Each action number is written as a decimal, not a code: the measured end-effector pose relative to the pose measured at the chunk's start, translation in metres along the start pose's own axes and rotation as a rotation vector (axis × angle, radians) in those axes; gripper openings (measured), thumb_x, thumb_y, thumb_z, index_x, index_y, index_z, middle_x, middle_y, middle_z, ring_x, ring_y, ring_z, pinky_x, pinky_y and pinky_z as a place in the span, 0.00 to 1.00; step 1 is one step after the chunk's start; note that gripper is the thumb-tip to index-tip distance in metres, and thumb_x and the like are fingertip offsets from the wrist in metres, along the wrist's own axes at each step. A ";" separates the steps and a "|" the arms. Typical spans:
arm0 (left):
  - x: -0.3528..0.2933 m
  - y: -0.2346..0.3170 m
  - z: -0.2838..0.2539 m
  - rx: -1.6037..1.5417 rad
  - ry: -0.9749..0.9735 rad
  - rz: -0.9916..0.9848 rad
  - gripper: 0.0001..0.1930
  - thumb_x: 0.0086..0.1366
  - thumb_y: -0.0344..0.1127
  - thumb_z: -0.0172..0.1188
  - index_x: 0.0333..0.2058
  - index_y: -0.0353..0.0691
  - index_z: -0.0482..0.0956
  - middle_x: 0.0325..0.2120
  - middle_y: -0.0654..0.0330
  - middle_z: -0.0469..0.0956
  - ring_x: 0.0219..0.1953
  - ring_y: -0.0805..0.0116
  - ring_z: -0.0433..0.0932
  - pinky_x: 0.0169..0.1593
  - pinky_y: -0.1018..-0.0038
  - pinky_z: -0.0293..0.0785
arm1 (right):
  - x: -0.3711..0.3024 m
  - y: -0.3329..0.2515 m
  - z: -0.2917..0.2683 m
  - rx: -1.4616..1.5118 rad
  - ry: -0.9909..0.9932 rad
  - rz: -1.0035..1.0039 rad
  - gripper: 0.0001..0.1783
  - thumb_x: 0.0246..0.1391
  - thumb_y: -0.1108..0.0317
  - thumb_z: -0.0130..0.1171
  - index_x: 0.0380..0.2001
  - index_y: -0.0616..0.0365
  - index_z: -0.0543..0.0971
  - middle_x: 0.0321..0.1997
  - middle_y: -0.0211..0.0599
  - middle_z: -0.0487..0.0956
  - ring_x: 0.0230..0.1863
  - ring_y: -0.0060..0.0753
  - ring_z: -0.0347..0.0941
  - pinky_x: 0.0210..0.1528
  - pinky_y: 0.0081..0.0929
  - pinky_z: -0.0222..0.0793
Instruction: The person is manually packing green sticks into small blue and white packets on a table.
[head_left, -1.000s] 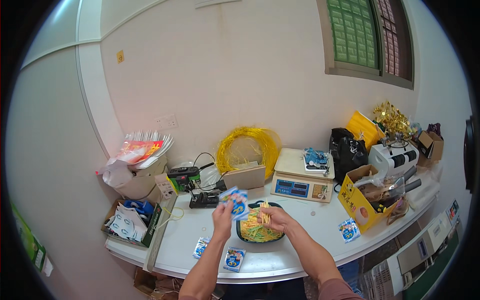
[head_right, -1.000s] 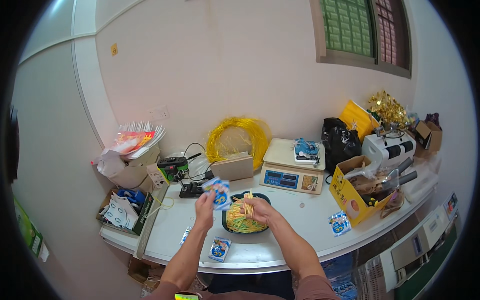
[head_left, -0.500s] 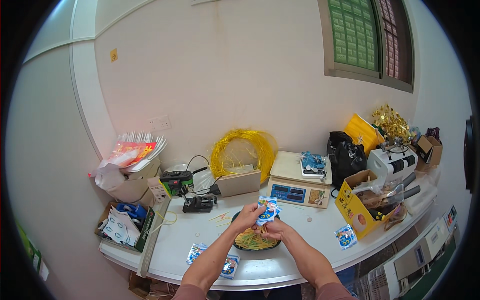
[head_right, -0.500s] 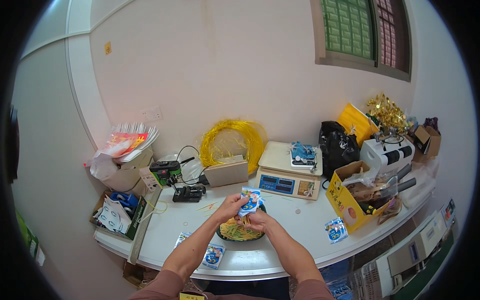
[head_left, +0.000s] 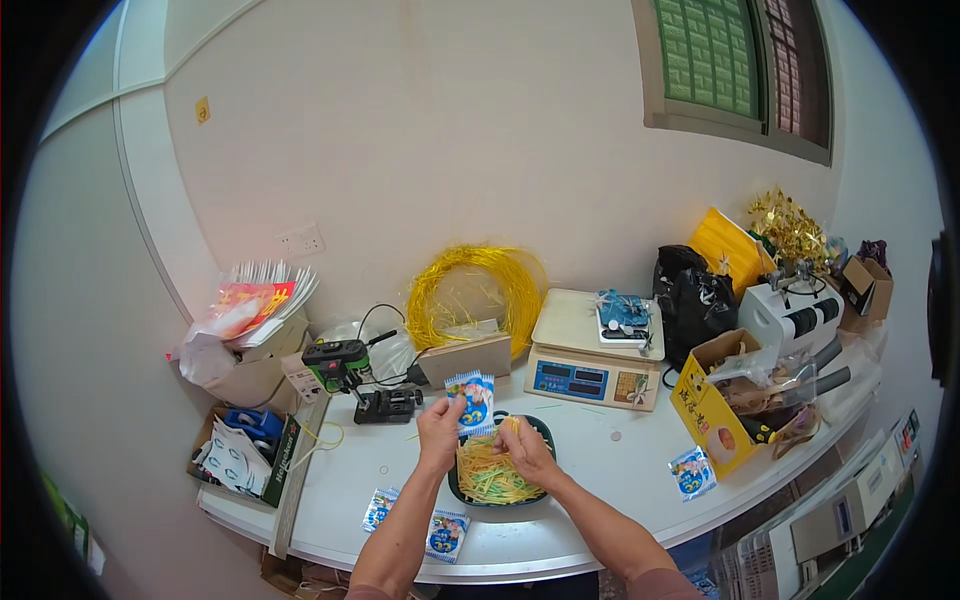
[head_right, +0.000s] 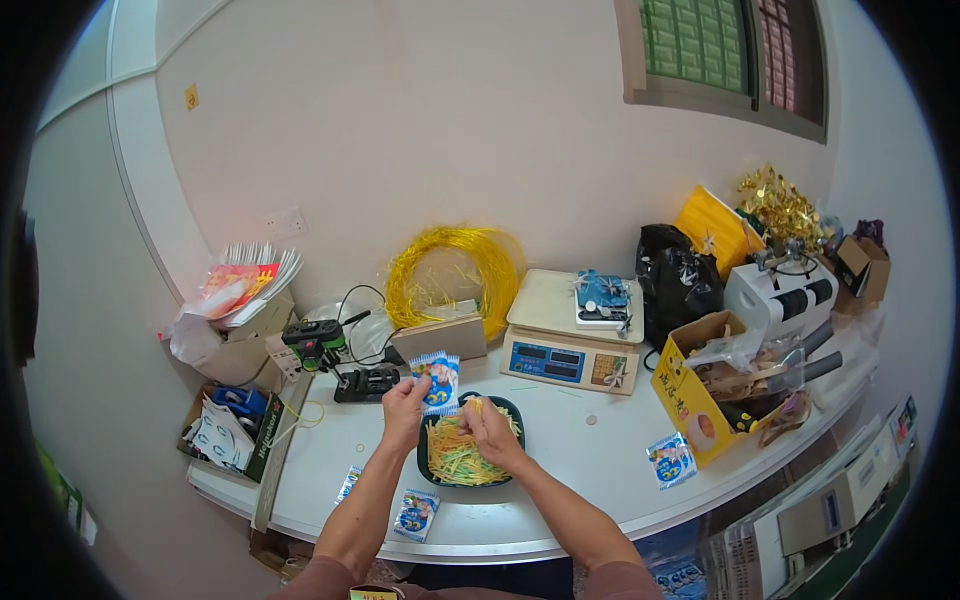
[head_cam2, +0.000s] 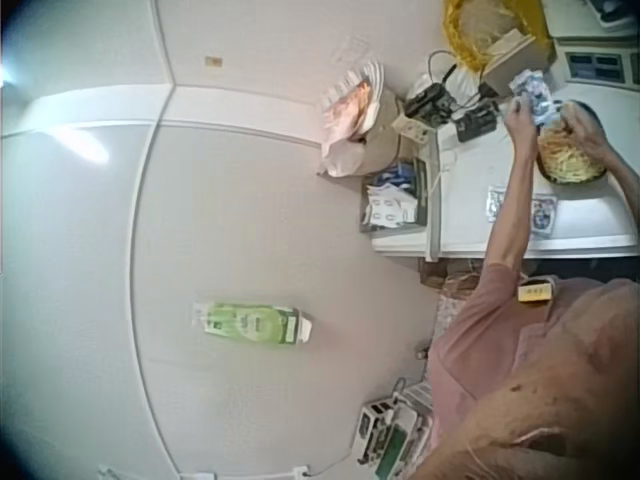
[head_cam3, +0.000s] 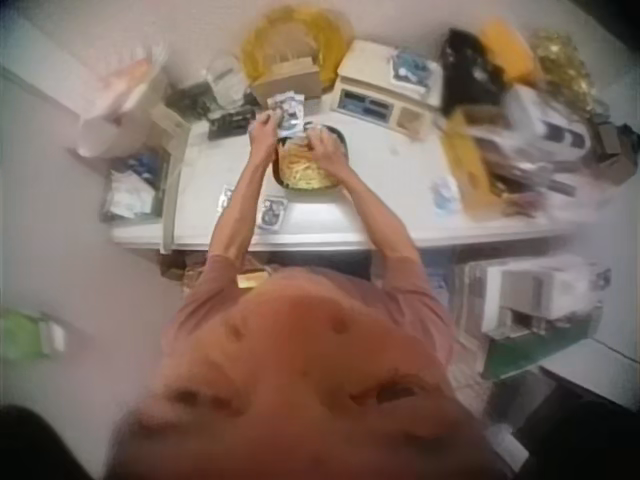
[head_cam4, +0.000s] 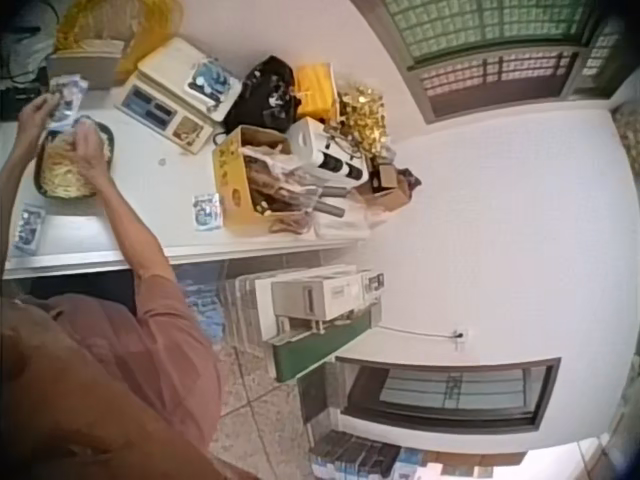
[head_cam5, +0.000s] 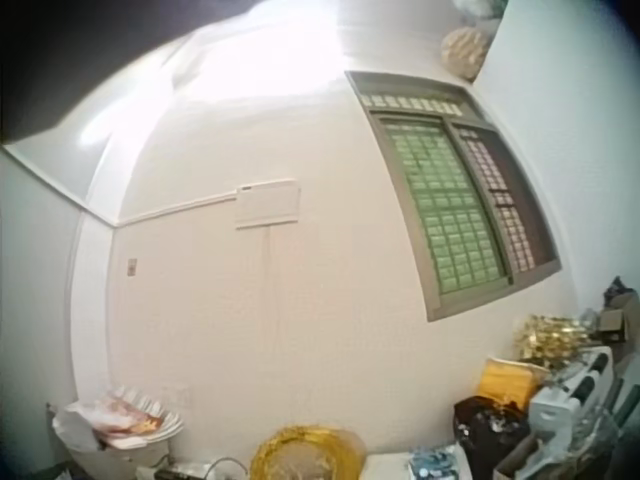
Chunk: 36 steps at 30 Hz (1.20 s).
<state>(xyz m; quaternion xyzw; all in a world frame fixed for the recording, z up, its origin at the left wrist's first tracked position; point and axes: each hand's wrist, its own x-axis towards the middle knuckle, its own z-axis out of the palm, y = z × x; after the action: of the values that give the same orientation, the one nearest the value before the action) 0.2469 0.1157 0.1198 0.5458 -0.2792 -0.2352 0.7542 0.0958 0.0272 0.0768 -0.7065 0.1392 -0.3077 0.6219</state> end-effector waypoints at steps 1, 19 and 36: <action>-0.005 0.004 0.000 0.027 0.017 -0.035 0.10 0.68 0.36 0.62 0.34 0.33 0.83 0.29 0.66 0.82 0.28 0.82 0.76 0.32 0.82 0.71 | 0.000 0.000 0.000 0.009 0.011 -0.012 0.16 0.72 0.58 0.42 0.38 0.60 0.69 0.33 0.34 0.76 0.34 0.25 0.76 0.40 0.24 0.73; -0.117 -0.010 -0.094 0.255 0.330 -0.146 0.08 0.61 0.32 0.69 0.29 0.35 0.79 0.23 0.66 0.79 0.24 0.83 0.73 0.29 0.83 0.68 | -0.065 0.019 -0.102 0.233 0.492 -0.051 0.13 0.71 0.60 0.42 0.36 0.58 0.68 0.29 0.34 0.72 0.30 0.28 0.74 0.36 0.28 0.73; -0.153 -0.043 -0.108 0.025 0.329 -0.291 0.05 0.68 0.30 0.60 0.36 0.35 0.79 0.31 0.62 0.82 0.29 0.79 0.79 0.31 0.81 0.74 | -0.128 0.068 -0.106 -0.422 0.425 0.122 0.13 0.68 0.61 0.51 0.44 0.61 0.72 0.36 0.45 0.81 0.38 0.40 0.79 0.44 0.31 0.72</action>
<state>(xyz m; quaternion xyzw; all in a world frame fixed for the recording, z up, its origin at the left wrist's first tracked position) 0.2056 0.2794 0.0268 0.6206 -0.0735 -0.2461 0.7409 -0.0548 0.0042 -0.0187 -0.7301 0.3694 -0.3751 0.4356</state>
